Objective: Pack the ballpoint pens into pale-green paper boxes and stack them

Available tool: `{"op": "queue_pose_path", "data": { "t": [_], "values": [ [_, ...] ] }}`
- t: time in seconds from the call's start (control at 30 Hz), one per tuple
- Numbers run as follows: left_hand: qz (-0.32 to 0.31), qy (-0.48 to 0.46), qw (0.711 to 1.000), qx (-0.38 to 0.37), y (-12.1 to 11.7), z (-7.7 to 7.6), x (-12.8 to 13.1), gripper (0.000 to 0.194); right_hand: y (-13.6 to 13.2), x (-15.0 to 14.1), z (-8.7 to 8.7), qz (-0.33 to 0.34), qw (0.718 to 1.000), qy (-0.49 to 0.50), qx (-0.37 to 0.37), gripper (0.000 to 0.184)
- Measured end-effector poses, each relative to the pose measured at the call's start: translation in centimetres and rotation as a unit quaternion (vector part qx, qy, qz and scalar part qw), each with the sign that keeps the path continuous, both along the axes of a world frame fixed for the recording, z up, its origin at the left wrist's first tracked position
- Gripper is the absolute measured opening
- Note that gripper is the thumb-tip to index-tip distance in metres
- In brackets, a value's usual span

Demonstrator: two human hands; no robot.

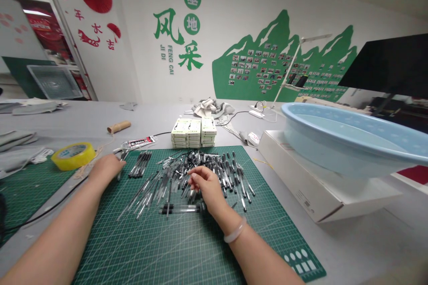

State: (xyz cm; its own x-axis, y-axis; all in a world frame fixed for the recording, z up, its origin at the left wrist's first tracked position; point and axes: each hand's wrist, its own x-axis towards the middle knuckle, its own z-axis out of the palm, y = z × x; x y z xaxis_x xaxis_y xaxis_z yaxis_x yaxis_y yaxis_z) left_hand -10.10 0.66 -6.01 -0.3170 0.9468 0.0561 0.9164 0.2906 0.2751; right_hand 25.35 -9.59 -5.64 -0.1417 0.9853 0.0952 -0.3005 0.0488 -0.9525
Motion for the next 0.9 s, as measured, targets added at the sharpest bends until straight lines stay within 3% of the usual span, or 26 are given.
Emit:
{"op": "queue_pose_path", "data": {
  "t": [0.2, 0.47, 0.6, 0.73, 0.9],
  "values": [
    [-0.031, 0.025, 0.999, -0.023, 0.7, -0.6, 2.7, 0.040, 0.0, 0.1, 0.0, 0.001, 1.000, 0.005, 0.003, 0.013],
    [-0.046, 0.049, 0.998, -0.002, -0.1, -1.4, 3.3, 0.051, 0.1, 0.2, 0.1, -0.015, 1.000, 0.008, 0.013, 0.012],
    [-0.042, 0.064, 0.996, 0.035, -0.5, -0.4, 4.4, 0.054, 0.2, 0.3, -0.1, -0.036, 0.999, 0.007, 0.015, 0.012],
    [-0.069, 0.054, 0.994, 0.064, -1.0, 1.5, 6.4, 0.043, 0.4, 0.4, -0.2, -0.046, 0.999, 0.005, 0.011, 0.011],
    [-0.145, 0.013, 0.989, 0.024, -1.5, 2.5, 9.0, 0.025, 0.3, 0.4, -0.2, -0.047, 0.999, 0.002, 0.013, 0.011]
  ]
}}
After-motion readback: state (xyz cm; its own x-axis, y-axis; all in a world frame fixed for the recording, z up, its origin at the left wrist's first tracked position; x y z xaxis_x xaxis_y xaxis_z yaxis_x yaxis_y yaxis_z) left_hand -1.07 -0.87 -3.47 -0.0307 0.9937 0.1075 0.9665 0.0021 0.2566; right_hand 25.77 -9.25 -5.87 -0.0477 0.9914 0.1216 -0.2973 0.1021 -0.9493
